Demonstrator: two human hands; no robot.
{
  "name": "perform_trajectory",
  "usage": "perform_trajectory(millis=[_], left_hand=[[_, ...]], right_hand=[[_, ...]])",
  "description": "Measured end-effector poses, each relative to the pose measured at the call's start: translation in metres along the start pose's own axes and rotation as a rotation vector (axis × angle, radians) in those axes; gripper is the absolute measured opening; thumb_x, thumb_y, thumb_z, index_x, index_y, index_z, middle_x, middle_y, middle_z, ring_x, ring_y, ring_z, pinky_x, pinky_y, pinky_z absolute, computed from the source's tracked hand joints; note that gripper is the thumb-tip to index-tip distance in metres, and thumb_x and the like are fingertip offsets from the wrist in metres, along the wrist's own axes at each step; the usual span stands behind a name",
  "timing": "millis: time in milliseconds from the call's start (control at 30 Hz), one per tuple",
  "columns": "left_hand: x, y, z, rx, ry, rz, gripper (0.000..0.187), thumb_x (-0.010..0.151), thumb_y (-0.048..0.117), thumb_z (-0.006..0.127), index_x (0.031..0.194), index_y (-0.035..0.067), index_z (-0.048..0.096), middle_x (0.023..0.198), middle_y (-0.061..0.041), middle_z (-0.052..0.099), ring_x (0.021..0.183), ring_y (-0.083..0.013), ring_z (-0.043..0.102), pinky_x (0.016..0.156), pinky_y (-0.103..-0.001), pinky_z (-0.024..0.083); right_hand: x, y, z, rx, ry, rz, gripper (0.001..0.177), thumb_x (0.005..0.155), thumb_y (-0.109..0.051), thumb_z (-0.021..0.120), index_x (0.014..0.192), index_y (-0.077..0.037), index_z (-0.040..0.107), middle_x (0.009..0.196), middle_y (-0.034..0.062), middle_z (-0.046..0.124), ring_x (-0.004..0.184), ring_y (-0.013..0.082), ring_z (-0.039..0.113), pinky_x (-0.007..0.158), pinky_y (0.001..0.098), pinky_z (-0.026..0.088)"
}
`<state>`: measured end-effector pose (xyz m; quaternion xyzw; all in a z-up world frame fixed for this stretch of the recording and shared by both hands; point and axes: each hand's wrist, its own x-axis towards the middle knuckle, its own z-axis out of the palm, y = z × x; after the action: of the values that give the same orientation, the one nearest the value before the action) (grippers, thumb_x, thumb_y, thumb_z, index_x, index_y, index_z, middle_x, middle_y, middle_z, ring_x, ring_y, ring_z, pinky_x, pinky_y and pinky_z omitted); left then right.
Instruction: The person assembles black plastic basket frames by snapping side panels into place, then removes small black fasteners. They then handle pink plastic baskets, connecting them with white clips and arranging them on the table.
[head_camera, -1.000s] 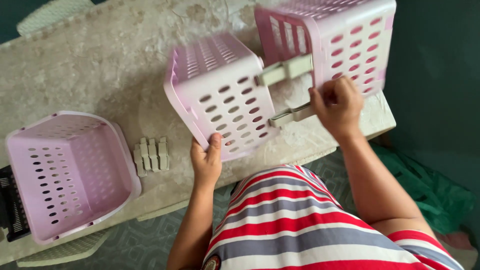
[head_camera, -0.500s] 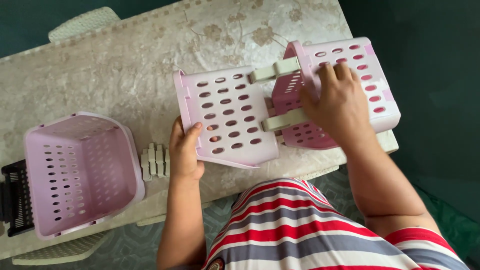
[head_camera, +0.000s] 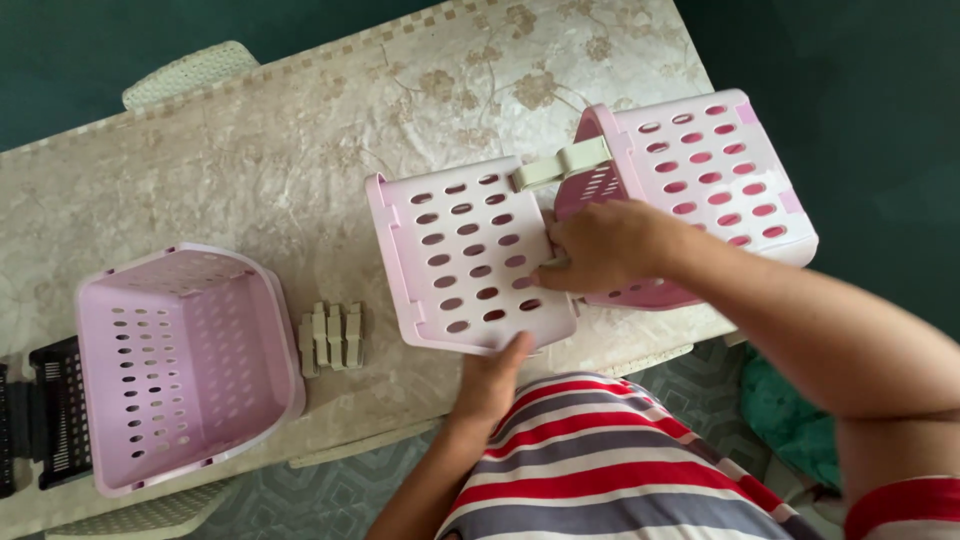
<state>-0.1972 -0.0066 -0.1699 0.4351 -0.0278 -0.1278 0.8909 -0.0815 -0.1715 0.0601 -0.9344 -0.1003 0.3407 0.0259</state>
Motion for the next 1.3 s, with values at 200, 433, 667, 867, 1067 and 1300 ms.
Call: perform_trajectory(millis=[200,433,667,867,1067,1300], left_hand=[[0.014,0.016,0.026,0.098,-0.049,0.101,0.035,0.1,0.01,0.068,0.131,-0.003,0.059,0.125,-0.009,0.064,0.113,-0.0187,0.061,0.1,-0.033,0.05],[0.014,0.033,0.026,0.064,-0.083,0.127,0.03,0.104,0.009,0.064,0.13,-0.005,0.059,0.121,-0.009,0.064,0.107,-0.0171,0.059,0.097,-0.031,0.05],[0.007,0.038,0.023,0.072,-0.034,0.079,0.032,0.103,0.008,0.065,0.131,-0.005,0.058,0.121,-0.01,0.063,0.106,-0.0176,0.059,0.097,-0.033,0.05],[-0.001,0.056,0.013,0.125,0.024,0.1,0.047,0.098,0.011,0.067,0.141,-0.002,0.052,0.124,-0.01,0.063,0.111,-0.018,0.06,0.098,-0.033,0.051],[-0.005,0.058,0.021,0.225,-0.032,0.158,0.048,0.102,0.013,0.069,0.144,-0.003,0.052,0.129,-0.008,0.06,0.113,-0.0161,0.057,0.101,-0.032,0.049],[-0.009,0.053,0.014,0.239,-0.011,0.094,0.053,0.102,0.017,0.069,0.148,-0.002,0.049,0.13,-0.007,0.06,0.113,-0.0147,0.058,0.099,-0.03,0.05]], right_hand=[[0.014,0.011,0.0,0.104,-0.131,0.021,0.057,0.094,-0.055,0.059,0.112,-0.003,0.073,0.1,0.0186,0.075,0.096,0.0328,0.075,0.089,0.0449,0.056],[0.023,0.024,0.018,0.226,0.062,-0.121,0.042,0.096,-0.029,0.054,0.131,-0.006,0.058,0.116,0.0167,0.069,0.107,0.0355,0.067,0.09,0.049,0.05],[0.002,0.019,0.01,0.192,0.06,-0.043,0.048,0.1,-0.032,0.052,0.146,-0.017,0.055,0.104,0.0197,0.076,0.092,0.0328,0.077,0.085,0.0398,0.059],[-0.026,0.027,0.02,0.253,0.76,-0.588,0.029,0.091,-0.012,0.068,0.118,0.001,0.068,0.116,0.019,0.072,0.101,0.0355,0.07,0.087,0.042,0.057],[-0.045,0.035,0.071,0.245,0.871,-0.699,0.016,0.082,-0.004,0.073,0.098,-0.003,0.071,0.102,0.013,0.072,0.094,0.0328,0.07,0.083,0.043,0.055],[0.064,0.064,0.192,0.268,0.216,-0.313,0.021,0.079,-0.015,0.072,0.098,-0.008,0.076,0.102,0.0137,0.075,0.096,0.0342,0.071,0.088,0.0448,0.056]])
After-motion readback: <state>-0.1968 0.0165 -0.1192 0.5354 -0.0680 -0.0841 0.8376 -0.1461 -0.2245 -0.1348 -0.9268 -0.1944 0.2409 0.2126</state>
